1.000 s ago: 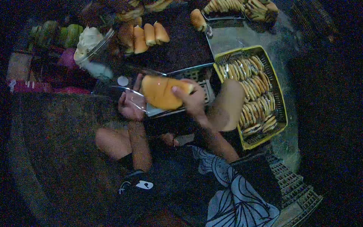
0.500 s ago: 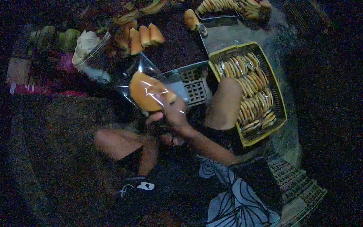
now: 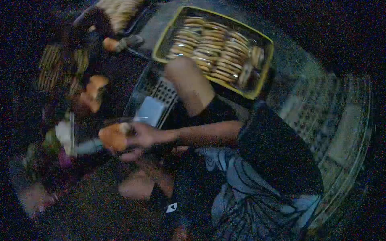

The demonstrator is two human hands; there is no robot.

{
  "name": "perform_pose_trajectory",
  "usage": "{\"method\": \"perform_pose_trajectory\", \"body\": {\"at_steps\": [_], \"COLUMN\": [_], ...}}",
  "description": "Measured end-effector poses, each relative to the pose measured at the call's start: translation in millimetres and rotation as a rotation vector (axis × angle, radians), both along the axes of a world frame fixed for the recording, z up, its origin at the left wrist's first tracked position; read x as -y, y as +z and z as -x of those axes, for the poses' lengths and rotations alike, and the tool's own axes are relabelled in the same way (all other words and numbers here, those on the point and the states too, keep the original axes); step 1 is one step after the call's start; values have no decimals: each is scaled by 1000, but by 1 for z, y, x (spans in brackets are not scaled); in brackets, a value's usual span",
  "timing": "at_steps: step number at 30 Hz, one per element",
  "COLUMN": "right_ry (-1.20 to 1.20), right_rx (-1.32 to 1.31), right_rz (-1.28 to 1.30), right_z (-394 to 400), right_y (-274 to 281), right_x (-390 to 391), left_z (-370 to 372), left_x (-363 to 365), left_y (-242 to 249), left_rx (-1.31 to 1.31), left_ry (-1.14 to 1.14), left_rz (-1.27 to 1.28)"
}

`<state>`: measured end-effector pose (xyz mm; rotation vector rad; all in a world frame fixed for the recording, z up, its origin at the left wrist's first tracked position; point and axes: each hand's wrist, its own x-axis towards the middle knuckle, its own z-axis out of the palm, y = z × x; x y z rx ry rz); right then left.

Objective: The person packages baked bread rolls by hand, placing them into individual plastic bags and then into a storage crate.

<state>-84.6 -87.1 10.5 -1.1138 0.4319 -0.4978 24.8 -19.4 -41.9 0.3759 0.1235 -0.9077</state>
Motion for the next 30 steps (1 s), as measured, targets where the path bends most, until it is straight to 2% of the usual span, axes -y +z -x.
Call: {"method": "perform_pose_trajectory", "body": {"at_steps": [1, 3, 5, 6, 7, 8, 9, 10, 11, 12, 13, 14, 15, 17, 21, 23, 26, 28, 29, 30], "right_ry": [67, -152, -610, -622, -606, -598, -679, -896, -1050, -1130, -1174, -1293, -1405, -1505, -1183, -1067, -1007, -1098, -1118, -1070], "right_rx": [-19, -178, -219, -235, -335, -439, -428, -114, -406, -675, -616, -698, -779, -1230, -1582, -1695, -1701, -1622, -1415, -1158], "right_rz": [-21, 804, 925, 926, 884, 840, 633, 419, 391, 484, 120, 103, 84, 131, -197, -172, -124, 189, 347, 423], "right_z": [20, 65, 98, 108, 119, 129, 133, 147, 175, 206, 235, 262, 284, 312, 315, 338, 338, 333, 320, 299], "right_y": [12, 30, 65, 69, 71, 66, 44, 24, -2, -33, -71, -91, -110, -169, -215, -314, -276, -211, -159, -101], "right_x": [0, 30, 52, 61, 71, 74, 84, 96, 97, 100, 100, 96, 94, 97, 93, 96, 107, 115, 119, 119], "left_z": [-15, -30, 6, 51, 88, 110, 126, 141, 153, 163, 170, 172, 167, 146, 111, 82, 29, -3, -20, -38], "left_x": [2, 27, 63, 90, 113, 118, 127, 144, 154, 154, 148, 142, 141, 132, 116, 103, 76, 49, 33, 13], "left_y": [9, 29, 63, 100, 116, 97, 78, 61, 51, 52, 58, 61, 63, 64, 68, 64, 57, 56, 55, 44], "left_rx": [60, 177, 219, 475, 732, 876, 1016, 948, 873, 863, 980, 1098, 1090, 1248, 1096, 1049, 980, 909, 850, 1017], "left_ry": [-93, -241, -309, -310, -304, -415, -529, -673, -806, -820, -835, -845, -852, -936, -849, -765, -696, -598, -518, -439], "left_rz": [24, 108, 170, -131, -429, -292, -154, -11, 135, 149, 13, -133, -131, -281, -331, -367, -397, -476, -547, -511]}}
